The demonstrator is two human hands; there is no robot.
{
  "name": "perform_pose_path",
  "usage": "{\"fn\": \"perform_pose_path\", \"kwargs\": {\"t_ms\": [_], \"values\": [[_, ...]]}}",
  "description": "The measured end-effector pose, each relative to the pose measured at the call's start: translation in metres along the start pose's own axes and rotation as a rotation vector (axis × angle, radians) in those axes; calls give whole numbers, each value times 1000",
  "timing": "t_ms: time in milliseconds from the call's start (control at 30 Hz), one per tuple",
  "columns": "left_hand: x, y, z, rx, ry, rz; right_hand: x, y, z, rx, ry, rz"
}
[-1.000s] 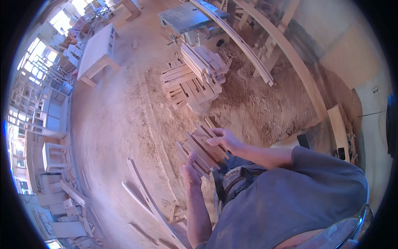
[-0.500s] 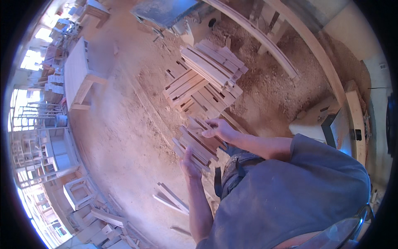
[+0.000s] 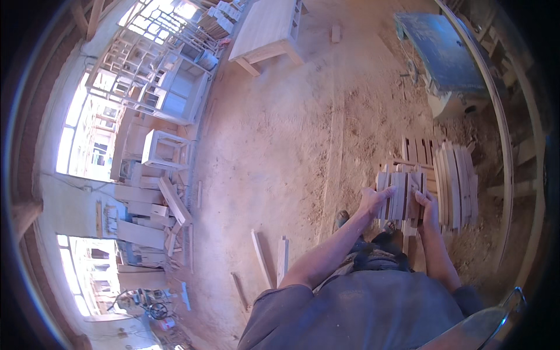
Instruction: The person uses a router table to shape small wood blocks, gathers the blocks into a stack, and then picks up and arranges longer wood planks on the floor.
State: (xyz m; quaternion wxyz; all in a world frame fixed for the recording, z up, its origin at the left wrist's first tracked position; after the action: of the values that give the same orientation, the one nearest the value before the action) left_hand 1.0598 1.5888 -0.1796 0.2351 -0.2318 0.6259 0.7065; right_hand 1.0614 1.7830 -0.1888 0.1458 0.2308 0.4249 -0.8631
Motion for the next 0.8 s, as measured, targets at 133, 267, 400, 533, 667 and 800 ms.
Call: {"fn": "perform_pose_path", "kwargs": {"t_ms": [133,267,400,533,667,800], "values": [[27,34,-27,-30,-21,29,34,-3,35,-9,-5,-35],[85,39,-86,35,-30,17,81,19,75,-33,19,-44],[138,54,-155,242,-8,-26,127,55,128,14,24,-34],[161,73,-236,158,31,10,157,91,206,8,45,29],[170,95,-311,19,65,-52,200,110,282,-156,-2,46],[174,147,-343,-69,55,19,230,121,321,-104,-52,51]]}}
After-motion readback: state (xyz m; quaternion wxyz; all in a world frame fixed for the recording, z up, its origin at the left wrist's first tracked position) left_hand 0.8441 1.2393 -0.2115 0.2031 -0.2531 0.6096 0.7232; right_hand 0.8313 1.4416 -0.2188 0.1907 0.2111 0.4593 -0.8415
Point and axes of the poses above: each hand's wrist, its own x-axis towards the middle knuckle, its own z-axis out of the palm, y = z × x, the point moved 6 cm from there along x, towards the middle knuckle, and after that the axes turned 7 degrees about x, right-handed, at the moved point
